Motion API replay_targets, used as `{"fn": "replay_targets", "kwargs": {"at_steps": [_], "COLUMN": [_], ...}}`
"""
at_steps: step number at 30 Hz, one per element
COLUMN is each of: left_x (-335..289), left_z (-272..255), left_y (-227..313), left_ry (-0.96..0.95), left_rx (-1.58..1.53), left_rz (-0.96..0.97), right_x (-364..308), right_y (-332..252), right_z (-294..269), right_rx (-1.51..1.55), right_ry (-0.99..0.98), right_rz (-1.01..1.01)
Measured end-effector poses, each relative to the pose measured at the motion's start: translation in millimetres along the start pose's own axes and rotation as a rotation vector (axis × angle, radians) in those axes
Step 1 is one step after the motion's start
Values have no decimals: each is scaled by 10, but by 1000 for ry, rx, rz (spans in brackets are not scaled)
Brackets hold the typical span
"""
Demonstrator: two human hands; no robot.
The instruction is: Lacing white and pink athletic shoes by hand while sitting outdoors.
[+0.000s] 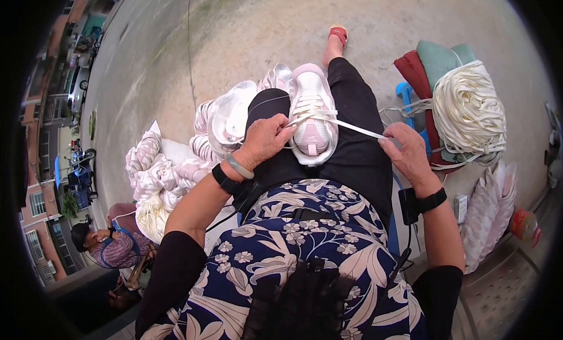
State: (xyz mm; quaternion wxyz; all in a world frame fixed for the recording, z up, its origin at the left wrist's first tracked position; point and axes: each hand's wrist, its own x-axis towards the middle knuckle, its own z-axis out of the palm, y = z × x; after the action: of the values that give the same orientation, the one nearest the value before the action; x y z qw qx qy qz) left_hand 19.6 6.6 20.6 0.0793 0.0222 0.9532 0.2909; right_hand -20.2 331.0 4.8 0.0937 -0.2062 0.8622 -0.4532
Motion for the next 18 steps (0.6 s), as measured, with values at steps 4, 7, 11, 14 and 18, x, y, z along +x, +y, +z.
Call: {"fn": "replay_targets", "kwargs": {"at_steps": [4, 7, 11, 14, 18], "left_x": [-71, -126, -192, -222, -216], "left_z": [-41, -152, -196, -139, -74], "left_y": [28, -24, -84, -90, -92], "left_ry": [14, 22, 43, 57, 64], "left_rx": [57, -23, -78, -95, -78], "left_rz": [63, 82, 92, 85, 146], "right_x": [277, 354, 387, 405, 412], "right_y": [-249, -337, -346, -332, -322], "right_z": [337, 591, 700, 695, 670], "right_rx": [-31, -130, -262, -225, -190], "right_ry": [49, 25, -30, -53, -93], "right_rz": [-233, -274, -319, -284, -229]}}
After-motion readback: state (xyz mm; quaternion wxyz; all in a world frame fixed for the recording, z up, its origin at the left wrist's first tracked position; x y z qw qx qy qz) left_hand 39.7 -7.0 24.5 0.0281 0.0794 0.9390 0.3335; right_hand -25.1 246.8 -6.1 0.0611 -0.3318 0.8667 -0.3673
